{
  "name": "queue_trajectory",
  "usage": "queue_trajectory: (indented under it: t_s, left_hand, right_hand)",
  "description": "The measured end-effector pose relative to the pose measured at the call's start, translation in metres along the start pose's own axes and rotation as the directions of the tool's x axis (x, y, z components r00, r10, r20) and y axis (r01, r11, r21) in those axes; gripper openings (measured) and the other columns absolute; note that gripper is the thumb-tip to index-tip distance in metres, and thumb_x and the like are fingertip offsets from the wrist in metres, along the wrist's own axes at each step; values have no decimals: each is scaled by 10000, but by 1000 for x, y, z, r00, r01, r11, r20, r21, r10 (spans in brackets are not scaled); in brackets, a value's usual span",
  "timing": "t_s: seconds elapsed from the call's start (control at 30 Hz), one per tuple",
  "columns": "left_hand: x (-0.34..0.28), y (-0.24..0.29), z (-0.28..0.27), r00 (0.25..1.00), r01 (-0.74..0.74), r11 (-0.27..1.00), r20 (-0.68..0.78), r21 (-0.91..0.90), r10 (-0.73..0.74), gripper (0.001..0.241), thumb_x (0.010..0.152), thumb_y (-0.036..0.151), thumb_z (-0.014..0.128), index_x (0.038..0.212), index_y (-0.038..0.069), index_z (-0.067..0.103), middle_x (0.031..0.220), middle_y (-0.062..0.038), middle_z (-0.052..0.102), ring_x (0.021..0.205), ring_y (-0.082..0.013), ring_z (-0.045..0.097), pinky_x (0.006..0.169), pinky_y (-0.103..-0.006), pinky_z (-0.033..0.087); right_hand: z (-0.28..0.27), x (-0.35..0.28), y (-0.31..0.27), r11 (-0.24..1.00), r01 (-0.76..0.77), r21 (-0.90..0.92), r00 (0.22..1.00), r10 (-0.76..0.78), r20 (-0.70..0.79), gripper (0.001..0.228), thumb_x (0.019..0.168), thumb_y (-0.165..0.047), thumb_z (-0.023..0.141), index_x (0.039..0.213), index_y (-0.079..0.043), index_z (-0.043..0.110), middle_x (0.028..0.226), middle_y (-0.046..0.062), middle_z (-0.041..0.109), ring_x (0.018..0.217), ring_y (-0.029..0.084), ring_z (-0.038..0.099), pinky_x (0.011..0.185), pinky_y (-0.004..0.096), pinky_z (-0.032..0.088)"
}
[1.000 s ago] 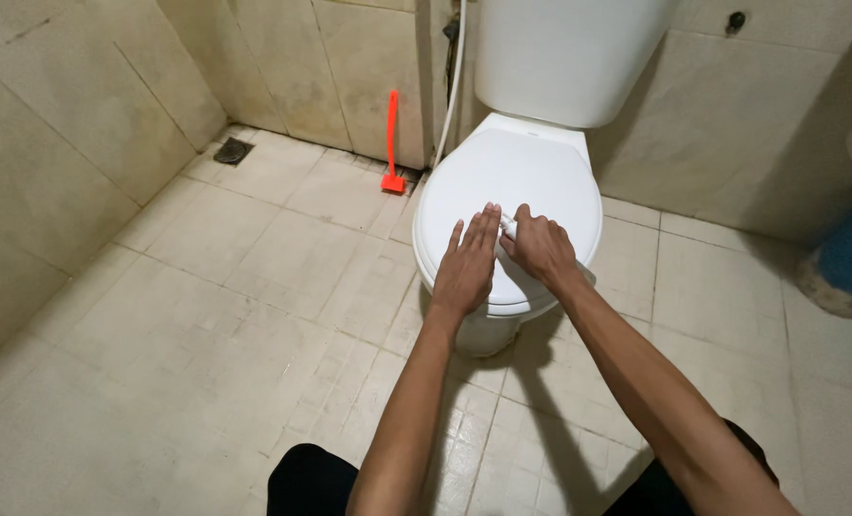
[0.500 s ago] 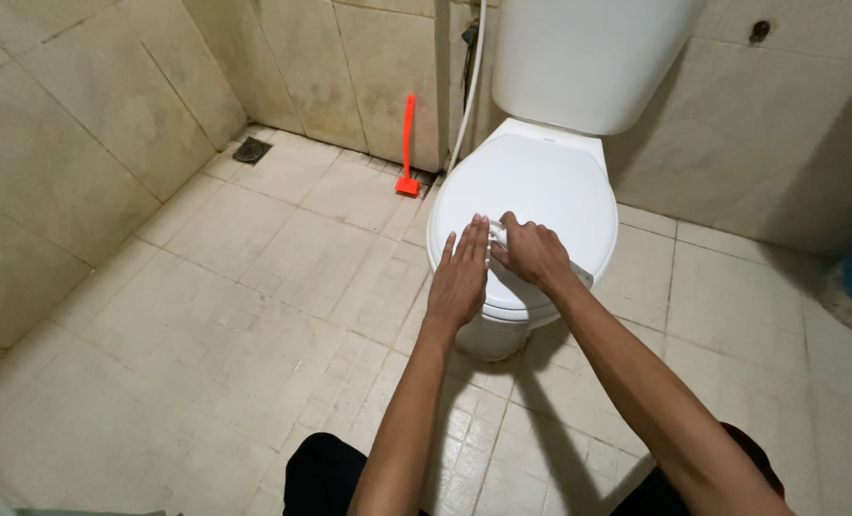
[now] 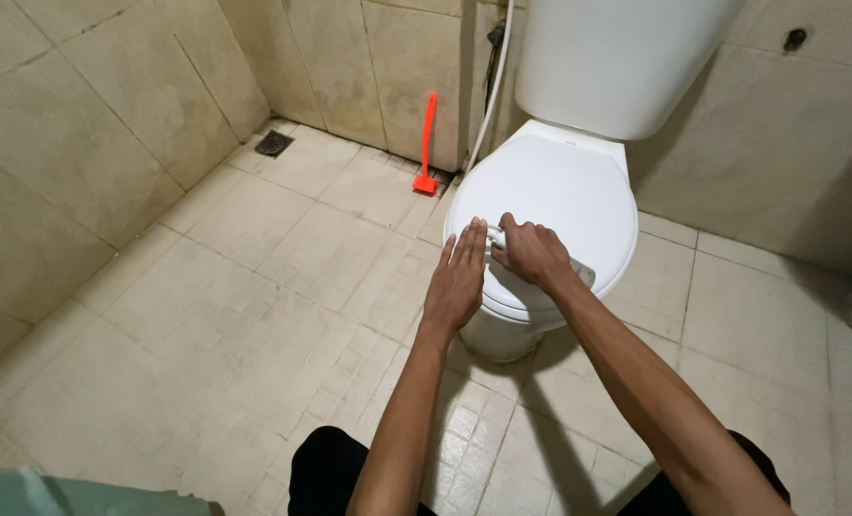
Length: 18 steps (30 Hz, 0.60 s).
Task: The person wipes the toilet tank and lid with a green cloth, then uses a white tissue to wipe the toilet seat. The person places the cloth on a shelf and the tissue on the toilet seat.
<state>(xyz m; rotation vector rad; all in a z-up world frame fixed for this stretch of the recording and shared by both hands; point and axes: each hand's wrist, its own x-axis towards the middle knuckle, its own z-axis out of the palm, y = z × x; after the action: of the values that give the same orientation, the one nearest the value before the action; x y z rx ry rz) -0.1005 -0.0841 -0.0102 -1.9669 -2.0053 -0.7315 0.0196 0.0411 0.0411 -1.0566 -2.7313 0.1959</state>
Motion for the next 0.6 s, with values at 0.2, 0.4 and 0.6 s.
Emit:
queue_trajectory:
  t_s: [0.2,0.4,0.6]
  left_hand:
    - [2,5,-12,997,28,997,64,74,-33,785,879,-64,431,1618,-14,172,1693,-151,255,1554,-236,274,1282,-423,190]
    - [5,1,-6,1000,-5,999,-1,32,5,729,919,-30,434,1603,-37,183,1680,-185,259,1563,-256,259,1280,-434,189]
    - [6,-1,-1,999,26,999,37,33,-27,732,911,-34,430,1603,-45,192,1679,-187,264,1550,-250,267,1272,-430,191]
  right_hand:
    - [1,-3,-1,1000,-4,31,1000,5,-18,418,909,-307,716,1187,-39,557,690,173,716,622,346,733,606,470,601]
    - [2,1,1,1000,22,4,998,-22,-55,412,906,-302,733,1163,-33,557,681,183,712,618,359,725,604,473,595]
    - [16,12,11,999,33,3,999,-33,-36,380,889,-299,752,1078,-25,567,718,186,720,651,345,746,635,455,609]
